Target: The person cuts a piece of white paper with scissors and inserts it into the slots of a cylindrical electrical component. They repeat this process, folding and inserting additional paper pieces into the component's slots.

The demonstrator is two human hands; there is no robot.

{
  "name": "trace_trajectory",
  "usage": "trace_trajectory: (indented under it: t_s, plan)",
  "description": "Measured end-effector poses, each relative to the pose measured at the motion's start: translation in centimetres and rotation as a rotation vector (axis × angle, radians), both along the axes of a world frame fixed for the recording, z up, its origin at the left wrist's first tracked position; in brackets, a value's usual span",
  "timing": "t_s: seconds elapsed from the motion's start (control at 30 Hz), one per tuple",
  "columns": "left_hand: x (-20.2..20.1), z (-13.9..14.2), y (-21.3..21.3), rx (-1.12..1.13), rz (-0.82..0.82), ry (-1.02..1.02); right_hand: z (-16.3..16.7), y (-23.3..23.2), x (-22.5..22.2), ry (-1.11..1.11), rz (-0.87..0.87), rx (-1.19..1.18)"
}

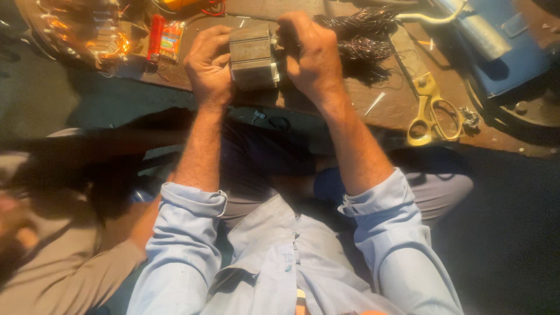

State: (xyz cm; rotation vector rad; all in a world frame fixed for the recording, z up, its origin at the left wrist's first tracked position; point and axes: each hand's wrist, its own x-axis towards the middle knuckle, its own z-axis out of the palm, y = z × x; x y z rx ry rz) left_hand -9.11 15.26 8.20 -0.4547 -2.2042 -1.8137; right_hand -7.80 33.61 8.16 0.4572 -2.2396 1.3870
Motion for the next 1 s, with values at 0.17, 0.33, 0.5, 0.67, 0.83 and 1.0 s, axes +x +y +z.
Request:
trace_trajectory:
  t_s: [0.17, 0.33, 0.5, 0.67, 0.83, 1.0]
  plan:
    - [-0.7, -0.2, -0.6, -0.054, 0.013, -0.053, -0.3, -0.6, 0.0, 0.003, -0.010, -0.027]
    - [-0.5, 0.1, -1.1, -0.054, 0.049, -0.115, 0.4, -1.2, -0.5, -0.035, -0.023, -0.026]
    - [0.1, 1.2, -1.2, -0.134, 0.049, -0.074, 1.4, -1.6, -0.6, -0.127, -0.015, -0.065]
    - [0.2, 2.3, -1.9, -0.162, -0.105, -0.086, 2.1, -1.0, 0.0, -0.163, 0.078, -0.138]
    - [-0.6, 2.9, -3.2, -0.263, -0.207, -0.038, 2.2, -1.6, 0.4, -0.163, 0.023, -0.063]
    - [-0.4, 3.5, -3.8, -0.111, -0.289, -0.196, 2.5, -2.3, 0.5, -0.187, -0.062, -0.019]
